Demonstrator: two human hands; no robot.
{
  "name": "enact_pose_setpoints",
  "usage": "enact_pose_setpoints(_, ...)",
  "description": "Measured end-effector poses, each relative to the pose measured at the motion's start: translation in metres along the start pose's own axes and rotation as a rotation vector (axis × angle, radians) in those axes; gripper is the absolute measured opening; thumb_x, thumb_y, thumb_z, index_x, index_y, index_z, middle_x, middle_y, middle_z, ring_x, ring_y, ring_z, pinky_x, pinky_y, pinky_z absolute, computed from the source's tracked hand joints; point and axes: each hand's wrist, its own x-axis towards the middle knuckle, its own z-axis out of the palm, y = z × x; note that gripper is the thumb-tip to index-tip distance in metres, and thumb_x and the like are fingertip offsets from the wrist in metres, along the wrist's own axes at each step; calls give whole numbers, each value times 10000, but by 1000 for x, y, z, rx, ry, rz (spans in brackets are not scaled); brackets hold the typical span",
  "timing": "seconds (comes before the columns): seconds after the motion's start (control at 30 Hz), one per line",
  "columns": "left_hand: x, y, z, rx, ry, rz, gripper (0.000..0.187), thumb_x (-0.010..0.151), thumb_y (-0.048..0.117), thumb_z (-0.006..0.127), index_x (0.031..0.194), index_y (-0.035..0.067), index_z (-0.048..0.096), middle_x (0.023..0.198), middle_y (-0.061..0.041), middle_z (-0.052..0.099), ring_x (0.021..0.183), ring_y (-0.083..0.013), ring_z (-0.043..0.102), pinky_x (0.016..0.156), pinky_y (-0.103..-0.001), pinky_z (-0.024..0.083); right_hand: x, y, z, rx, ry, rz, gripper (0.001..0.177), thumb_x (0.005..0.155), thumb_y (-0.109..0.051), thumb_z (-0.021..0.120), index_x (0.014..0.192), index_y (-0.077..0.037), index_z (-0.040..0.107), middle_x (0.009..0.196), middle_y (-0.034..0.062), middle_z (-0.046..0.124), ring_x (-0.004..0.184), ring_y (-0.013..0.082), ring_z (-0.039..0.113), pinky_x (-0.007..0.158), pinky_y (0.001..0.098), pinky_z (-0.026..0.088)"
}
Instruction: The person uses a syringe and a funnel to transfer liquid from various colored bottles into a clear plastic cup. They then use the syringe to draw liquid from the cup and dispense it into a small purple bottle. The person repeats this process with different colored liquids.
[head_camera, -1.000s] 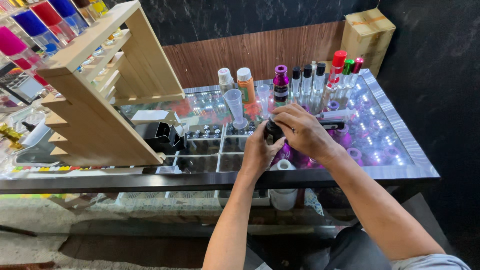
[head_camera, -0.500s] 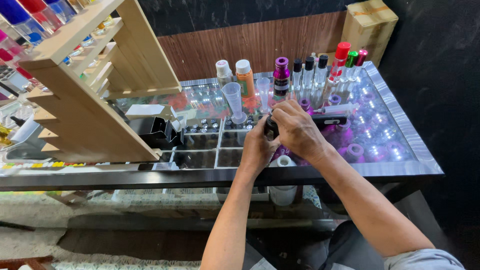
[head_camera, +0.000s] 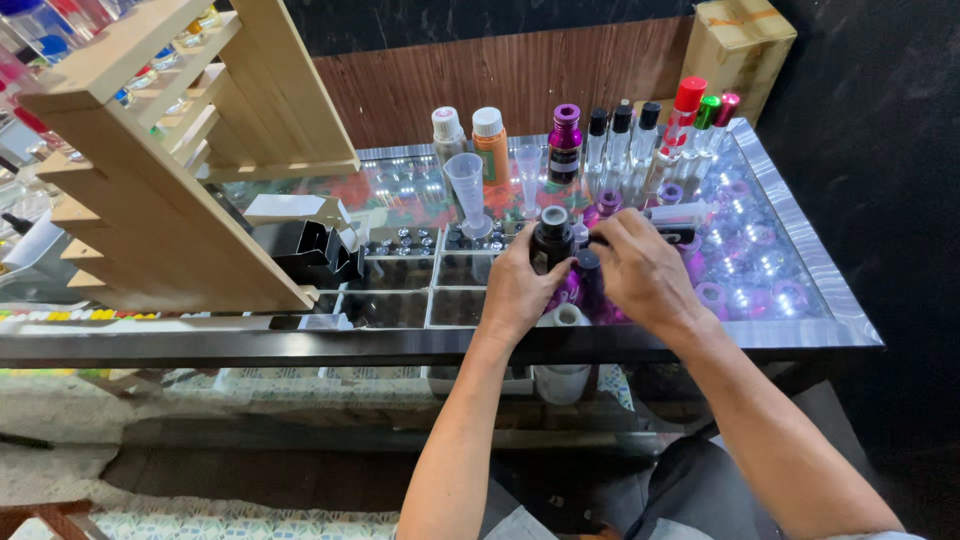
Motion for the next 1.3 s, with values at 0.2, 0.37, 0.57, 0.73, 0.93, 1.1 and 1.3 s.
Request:
enact_pose_setpoints(0.2, -6, 7, -5, -31, 14, -21, 660, 781, 299, 851, 1360, 99, 605, 1197, -172, 723, 1164, -366, 685, 985, -450, 586, -27, 6, 39, -164, -202, 22, 245, 870, -228, 691, 1103, -191, 625, 1059, 48, 603, 993, 300, 622, 802, 399, 563)
enact_pose_setpoints(0.37, -6, 1, -2, -29, -1, -16, 674, 786, 328, 847, 1367, 92, 600, 1184, -179, 723, 1150, -371, 690, 975, -462, 587, -5, -13, -4, 136, -47, 121, 310, 912, -191, 722, 1214, -168, 658, 1107, 80, 640, 1036, 330, 648, 810, 434, 564)
enact_pose_setpoints(0.57, -10, 16, -3, -39, -4, 54, 665, 792, 287, 866, 1366, 85, 596, 1138, -199, 728, 1103, -394, 703, 910, -473, 608, 47, -37, -33, 438, 86, -49, 255, 943, -108, 747, 1196, -138, 748, 1169, 77, 694, 1048, 358, 702, 831, 452, 580)
enact_pose_setpoints(0.73, -8, 12, -3, -81, -16, 35, 652, 805, 286, 862, 1373, 105, 599, 1136, -185, 737, 1094, -377, 714, 888, -451, 618, 60, -39, -32, 500, -56, -101, 279, 927, -20, 724, 1198, -84, 749, 1146, 151, 685, 1022, 457, 694, 766, 559, 591)
enact_pose_setpoints(0.93, -8, 19, -6, -100, -28, 25, 602, 802, 254, 857, 1339, 121, 620, 1109, -187, 744, 1087, -388, 712, 885, -466, 612, 65, -35, -27, 497, -149, -82, 278, 954, -69, 724, 1230, -95, 742, 1116, 155, 667, 1019, 475, 690, 753, 554, 585)
enact_pose_setpoints(1.1, -7, 7, -2, -88, -36, -11, 582, 795, 267, 853, 1315, 142, 625, 1096, -165, 749, 1085, -363, 715, 892, -461, 612, 64, -28, -18, 421, -181, -84, 283, 927, -133, 744, 1210, -124, 739, 1093, 159, 689, 998, 510, 656, 745, 594, 546)
enact_pose_setpoints(1.3, -7, 0, -6, -75, -58, 3, 642, 807, 154, 829, 1385, 23, 583, 1148, -253, 721, 1096, -434, 696, 902, -503, 608, 60, -19, -2, 214, -264, 91, 485, 812, -427, 847, 1084, -123, 584, 973, 123, 624, 975, 396, 641, 803, 546, 515)
